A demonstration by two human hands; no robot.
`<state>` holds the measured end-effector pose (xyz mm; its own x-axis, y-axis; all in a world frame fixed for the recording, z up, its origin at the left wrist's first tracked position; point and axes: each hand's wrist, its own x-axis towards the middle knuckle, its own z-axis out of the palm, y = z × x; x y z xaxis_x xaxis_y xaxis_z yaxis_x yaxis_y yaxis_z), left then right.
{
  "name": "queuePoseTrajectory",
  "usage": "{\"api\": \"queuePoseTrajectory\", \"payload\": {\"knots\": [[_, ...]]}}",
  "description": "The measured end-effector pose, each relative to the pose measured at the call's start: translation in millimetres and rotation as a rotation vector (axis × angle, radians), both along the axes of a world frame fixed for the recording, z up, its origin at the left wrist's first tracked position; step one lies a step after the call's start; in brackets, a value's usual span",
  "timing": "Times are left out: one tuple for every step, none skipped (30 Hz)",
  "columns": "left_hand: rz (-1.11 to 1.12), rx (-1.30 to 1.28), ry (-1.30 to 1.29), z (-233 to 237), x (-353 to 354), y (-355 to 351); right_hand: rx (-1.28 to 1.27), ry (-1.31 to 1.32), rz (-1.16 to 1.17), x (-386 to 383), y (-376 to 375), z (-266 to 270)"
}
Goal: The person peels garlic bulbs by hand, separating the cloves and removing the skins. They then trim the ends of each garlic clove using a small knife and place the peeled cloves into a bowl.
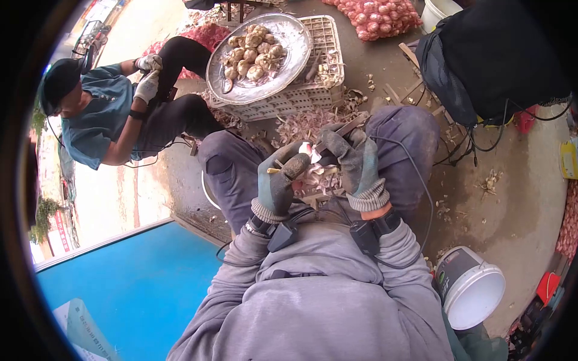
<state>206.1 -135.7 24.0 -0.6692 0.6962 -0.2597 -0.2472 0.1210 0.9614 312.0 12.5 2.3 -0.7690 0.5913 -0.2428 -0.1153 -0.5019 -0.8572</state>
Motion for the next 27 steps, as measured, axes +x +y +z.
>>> {"api": "queuePoseTrajectory", "payload": {"knots": [[0.008, -0.01, 0.006, -1.2, 0.1, 0.4, -0.01, 0.006, 0.008, -0.3, -2.3, -1.4], [0.015, 0.046, 0.0, -3.4, 0.0, 0.8, -0.047, 0.098, -0.032, -0.5, -4.4, -2.5], [0.021, 0.103, -0.006, -5.0, -1.1, 0.6, -0.084, 0.189, -0.075, -0.4, -5.6, -3.7], [0.024, 0.096, -0.003, -5.5, -2.3, -0.3, -0.091, 0.191, -0.072, 0.9, -4.4, -6.7], [-0.002, 0.077, -0.03, -6.0, -3.0, -1.5, -0.12, 0.19, -0.053, 2.6, -2.3, -10.7], [-0.03, 0.06, -0.057, -6.3, -3.5, -2.7, -0.148, 0.189, -0.035, 3.7, -2.1, -13.7], [-0.033, 0.013, -0.139, -2.4, -4.1, -3.3, 0.199, -0.074, 0.051, 2.8, -1.7, 8.5], [-0.032, 0.01, -0.139, 1.7, -4.5, -3.1, 0.195, -0.074, 0.052, 2.6, -2.2, 7.0], [-0.041, 0.046, -0.109, 5.6, -4.8, -2.2, 0.207, -0.031, 0.04, 2.1, -1.3, 4.6], [-0.049, 0.083, -0.078, 7.2, -4.5, -2.0, 0.219, 0.011, 0.028, 2.1, -0.2, 1.8], [-0.05, 0.083, -0.079, 6.8, -3.8, -2.3, 0.22, 0.01, 0.027, 4.7, 4.1, -4.2], [-0.007, 0.102, -0.11, 5.9, -2.9, -2.7, 0.07, 0.019, -0.032, 9.2, 10.7, -12.4], [0.038, 0.12, -0.141, 4.5, -2.4, -2.9, -0.079, 0.027, -0.09, 8.8, 13.1, -10.3], [0.041, 0.121, -0.141, 2.4, -2.4, -2.9, -0.079, 0.027, -0.086, 7.8, 11.8, -8.1], [0.07, 0.109, -0.162, 0.0, -2.4, -2.3, -0.079, 0.046, -0.091, 7.7, 9.3, -5.1], [0.096, 0.099, -0.183, -1.3, -2.7, -1.6, -0.079, 0.066, -0.097, 5.0, 4.8, 4.4], [0.097, 0.098, -0.183, -1.6, -3.0, -1.1, 0.196, -0.015, -0.083, -0.5, -4.5, 16.0], [0.069, 0.09, -0.135, -1.8, -3.0, -0.8, 0.196, -0.017, -0.083, -5.7, -10.2, 15.1], [0.042, 0.083, -0.086, -1.1, -2.9, -0.1, 0.16, 0.007, -0.101, -9.9, -15.2, 11.3], [0.043, 0.083, -0.087, 0.5, -2.0, 0.9, 0.125, 0.031, -0.118, -12.0, -17.6, 7.0], [0.07, 0.063, -0.094, 3.1, -0.7, 1.6, -0.155, 0.22, -0.057, -12.0, -12.0, 1.3], [0.097, 0.042, -0.102, 5.9, 0.2, 1.9, -0.158, 0.219, -0.056, -13.7, -12.8, 2.1], [0.099, 0.04, -0.101, 8.5, 0.6, 2.5, -0.19, 0.206, -0.075, -15.6, -14.0, 4.6], [0.1, 0.028, 0.028, 10.5, 0.8, 3.5, -0.221, 0.192, -0.094, -17.2, -14.7, 6.7], [0.102, 0.017, 0.158, 11.1, 1.0, 4.2, -0.221, 0.191, -0.091, -18.2, -14.8, 8.1], [0.105, 0.017, 0.157, 9.6, 1.1, 4.5, -0.177, 0.162, -0.089, -18.8, -14.9, 9.4], [0.107, -0.007, 0.201, 7.2, 1.2, 4.3, -0.132, 0.133, -0.088, -19.0, -15.2, 9.7]]}}
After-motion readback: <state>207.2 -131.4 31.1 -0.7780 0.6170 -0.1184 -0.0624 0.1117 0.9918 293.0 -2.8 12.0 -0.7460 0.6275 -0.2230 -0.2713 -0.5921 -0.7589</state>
